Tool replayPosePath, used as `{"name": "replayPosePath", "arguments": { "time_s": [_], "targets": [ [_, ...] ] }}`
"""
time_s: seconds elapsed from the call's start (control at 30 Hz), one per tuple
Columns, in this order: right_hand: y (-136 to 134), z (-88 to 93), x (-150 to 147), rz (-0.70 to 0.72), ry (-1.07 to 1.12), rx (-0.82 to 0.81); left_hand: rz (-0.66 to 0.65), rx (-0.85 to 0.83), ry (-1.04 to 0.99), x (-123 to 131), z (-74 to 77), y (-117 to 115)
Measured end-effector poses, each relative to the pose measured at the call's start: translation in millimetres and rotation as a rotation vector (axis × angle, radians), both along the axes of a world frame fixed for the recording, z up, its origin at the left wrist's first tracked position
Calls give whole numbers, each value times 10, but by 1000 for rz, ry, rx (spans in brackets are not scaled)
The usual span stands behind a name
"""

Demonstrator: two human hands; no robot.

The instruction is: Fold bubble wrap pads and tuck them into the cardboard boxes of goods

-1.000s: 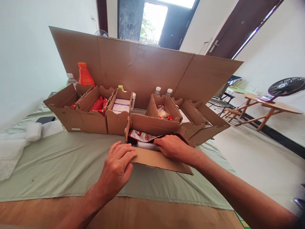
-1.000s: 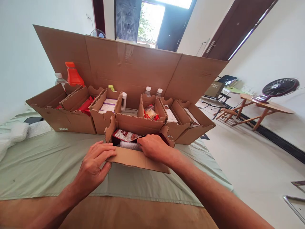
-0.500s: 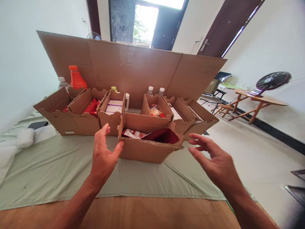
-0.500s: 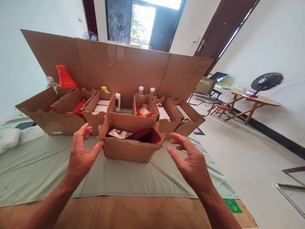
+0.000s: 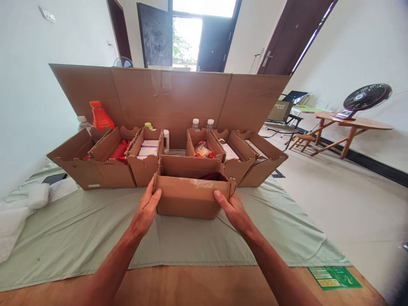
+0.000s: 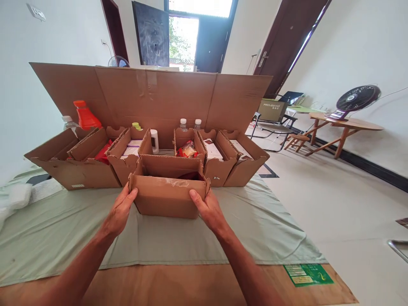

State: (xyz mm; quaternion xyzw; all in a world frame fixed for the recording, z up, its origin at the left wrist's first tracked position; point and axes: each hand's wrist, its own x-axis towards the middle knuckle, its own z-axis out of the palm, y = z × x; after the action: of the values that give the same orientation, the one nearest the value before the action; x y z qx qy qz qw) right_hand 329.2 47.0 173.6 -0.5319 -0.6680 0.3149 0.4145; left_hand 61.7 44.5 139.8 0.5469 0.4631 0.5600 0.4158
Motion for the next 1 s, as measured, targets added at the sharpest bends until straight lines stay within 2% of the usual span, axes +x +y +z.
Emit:
{"name": "replayPosePath", "arguments": {
  "time_s": [0.07,0.13,0.2,0.33,0.4,0.47,0.6,0.67,0.73,0.87,0.93,1.0],
  "targets": [
    [-113,28,-45,-5,-52,25,22,-15,-21,-15,-31,-106],
    [-221,142,-95,7,-47,61,45,-7,-32,-46,52,-226],
    [-297,350,-152,16,2,122,76,63,-15,-85,271,-327],
    [-351,833,-247,-5,65,265,167,240,22,-145,827,-439],
    [-373,921,-277,-7,78,303,211,287,32,-159,934,-503],
    [-412,838,-298,0,91,298,247,289,72,-167,851,-597],
    [-503,440,-326,78,93,149,218,123,139,-194,423,-785],
    [-536,357,-334,108,93,106,179,87,140,-210,329,-819],
    [-550,422,-339,98,87,130,174,127,133,-215,394,-798],
    [-547,690,-348,11,47,241,205,267,68,-181,675,-695],
    [-555,690,-347,-10,40,263,214,279,26,-153,681,-681],
    [-569,557,-337,10,57,235,203,213,3,-131,556,-699]
  ]
}}
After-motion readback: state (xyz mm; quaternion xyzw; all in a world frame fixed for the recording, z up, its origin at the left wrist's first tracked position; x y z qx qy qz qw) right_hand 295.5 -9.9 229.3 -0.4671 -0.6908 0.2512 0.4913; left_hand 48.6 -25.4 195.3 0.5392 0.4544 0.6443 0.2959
